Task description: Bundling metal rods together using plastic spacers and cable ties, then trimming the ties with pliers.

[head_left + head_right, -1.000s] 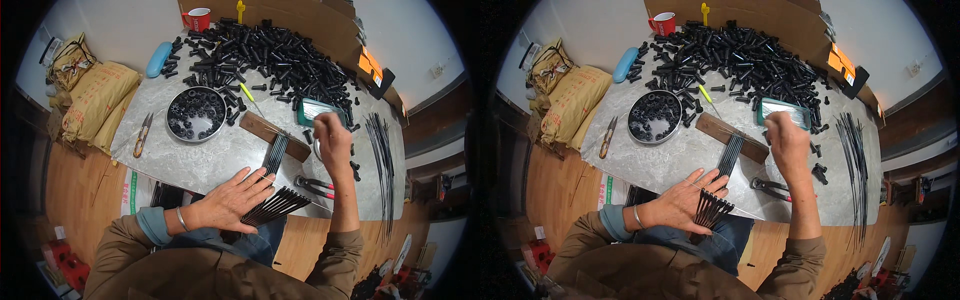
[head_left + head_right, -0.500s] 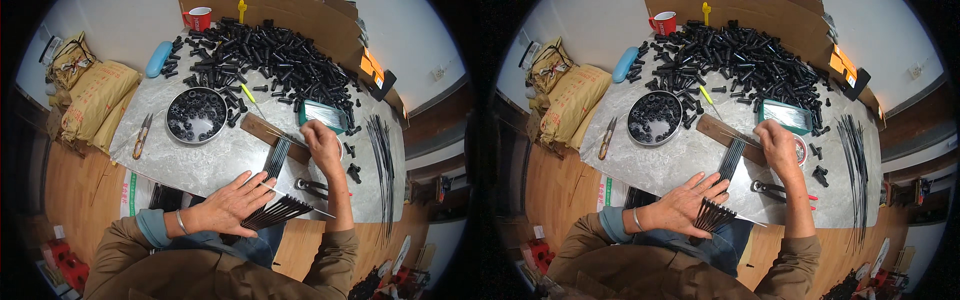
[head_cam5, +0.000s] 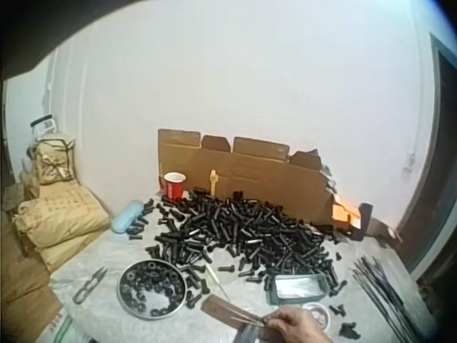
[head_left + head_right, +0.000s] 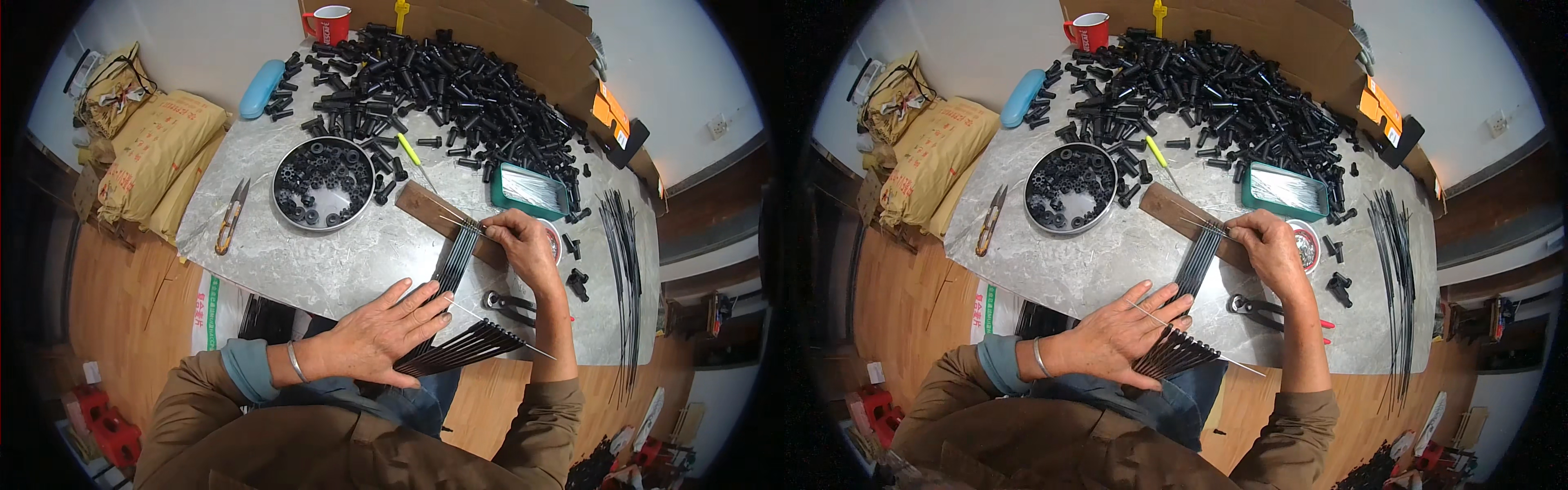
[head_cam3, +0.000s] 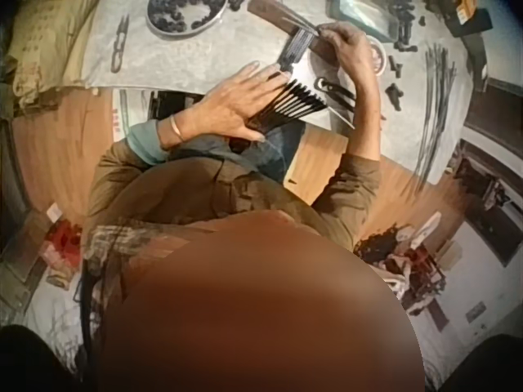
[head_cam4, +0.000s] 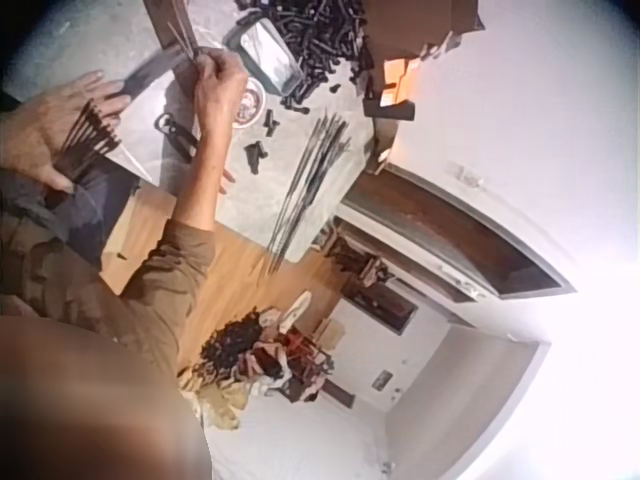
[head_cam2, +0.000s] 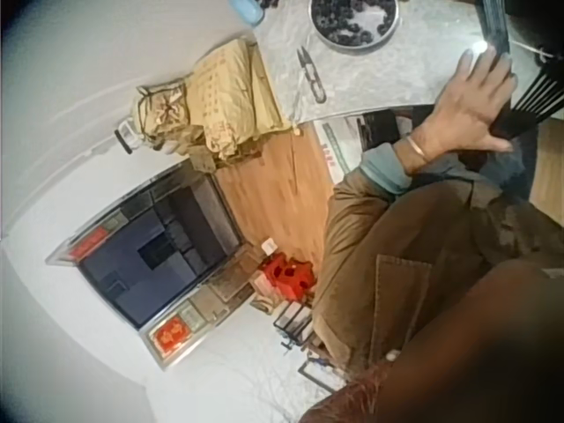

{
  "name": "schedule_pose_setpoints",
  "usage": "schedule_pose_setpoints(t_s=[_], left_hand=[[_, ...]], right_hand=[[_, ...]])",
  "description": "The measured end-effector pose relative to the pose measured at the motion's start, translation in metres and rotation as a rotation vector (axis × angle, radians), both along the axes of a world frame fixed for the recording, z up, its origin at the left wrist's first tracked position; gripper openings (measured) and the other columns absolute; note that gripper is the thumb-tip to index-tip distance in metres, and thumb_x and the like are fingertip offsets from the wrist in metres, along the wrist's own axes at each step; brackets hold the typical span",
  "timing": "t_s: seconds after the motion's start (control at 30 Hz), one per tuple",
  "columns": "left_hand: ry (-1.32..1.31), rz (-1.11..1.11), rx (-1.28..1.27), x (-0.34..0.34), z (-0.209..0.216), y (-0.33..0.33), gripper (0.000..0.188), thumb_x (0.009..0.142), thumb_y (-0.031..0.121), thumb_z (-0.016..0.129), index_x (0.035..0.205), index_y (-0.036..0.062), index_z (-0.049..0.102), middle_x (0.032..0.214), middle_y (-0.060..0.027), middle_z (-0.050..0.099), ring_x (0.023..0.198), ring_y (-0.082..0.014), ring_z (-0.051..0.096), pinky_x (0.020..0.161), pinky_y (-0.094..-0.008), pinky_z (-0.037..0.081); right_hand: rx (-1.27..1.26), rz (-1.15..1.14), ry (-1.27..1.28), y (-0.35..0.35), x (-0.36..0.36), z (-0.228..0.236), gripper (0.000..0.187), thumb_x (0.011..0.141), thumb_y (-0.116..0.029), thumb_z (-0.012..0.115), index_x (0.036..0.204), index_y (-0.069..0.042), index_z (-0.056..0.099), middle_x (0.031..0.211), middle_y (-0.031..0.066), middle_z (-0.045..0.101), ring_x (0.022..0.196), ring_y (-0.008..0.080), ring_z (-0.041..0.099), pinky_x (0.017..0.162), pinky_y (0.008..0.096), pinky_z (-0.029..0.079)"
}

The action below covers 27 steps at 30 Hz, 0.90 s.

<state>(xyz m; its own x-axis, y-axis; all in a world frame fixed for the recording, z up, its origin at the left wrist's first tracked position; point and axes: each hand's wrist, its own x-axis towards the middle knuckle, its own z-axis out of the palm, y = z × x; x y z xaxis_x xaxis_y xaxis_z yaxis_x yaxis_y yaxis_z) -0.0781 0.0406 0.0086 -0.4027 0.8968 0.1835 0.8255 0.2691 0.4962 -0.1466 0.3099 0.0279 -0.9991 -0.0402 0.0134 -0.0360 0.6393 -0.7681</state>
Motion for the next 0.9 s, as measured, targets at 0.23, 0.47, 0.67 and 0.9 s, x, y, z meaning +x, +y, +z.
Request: schedule_pose_setpoints(t_s=[0.23,0.47,0.67,0.9], left_hand=[[0.037,0.017,0.032,0.000,-0.001,-0.001,0.091,0.070,0.060,0.067,0.132,-0.0021,0.045,0.149,-0.0173,0.029,0.140,-0.0337,0.024,0.113,-0.0489,0.019],[0.035,0.021,0.035,0.000,0.002,-0.001,0.089,0.071,0.059,0.066,0.132,-0.0026,0.045,0.149,-0.0176,0.029,0.140,-0.0338,0.024,0.113,-0.0488,0.019],[0.021,0.029,0.052,0.000,0.000,-0.001,0.089,0.071,0.058,0.066,0.132,-0.0027,0.044,0.149,-0.0178,0.028,0.140,-0.0338,0.024,0.112,-0.0492,0.020],[0.019,0.018,0.050,-0.001,0.000,-0.003,0.087,0.071,0.056,0.067,0.133,-0.0012,0.043,0.149,-0.0174,0.028,0.140,-0.0332,0.024,0.112,-0.0489,0.021]], right_hand=[[0.067,0.016,-0.002,-0.004,-0.002,0.004,0.011,0.084,-0.004,0.065,0.092,0.002,0.069,0.080,0.0038,0.065,0.074,0.0102,0.057,0.069,0.0240,0.045],[-0.010,0.029,-0.001,-0.002,-0.005,0.000,0.011,0.084,-0.004,0.065,0.092,0.002,0.069,0.078,0.0038,0.065,0.073,0.0101,0.057,0.069,0.0245,0.046],[-0.006,-0.068,-0.012,-0.013,-0.004,0.006,0.008,0.085,-0.006,0.065,0.087,0.002,0.066,0.074,0.0024,0.064,0.068,0.0096,0.056,0.066,0.0257,0.046],[0.156,-0.013,0.168,-0.010,0.007,-0.002,0.008,0.086,-0.006,0.062,0.091,0.001,0.063,0.077,0.0023,0.062,0.071,0.0099,0.055,0.067,0.0256,0.045]])
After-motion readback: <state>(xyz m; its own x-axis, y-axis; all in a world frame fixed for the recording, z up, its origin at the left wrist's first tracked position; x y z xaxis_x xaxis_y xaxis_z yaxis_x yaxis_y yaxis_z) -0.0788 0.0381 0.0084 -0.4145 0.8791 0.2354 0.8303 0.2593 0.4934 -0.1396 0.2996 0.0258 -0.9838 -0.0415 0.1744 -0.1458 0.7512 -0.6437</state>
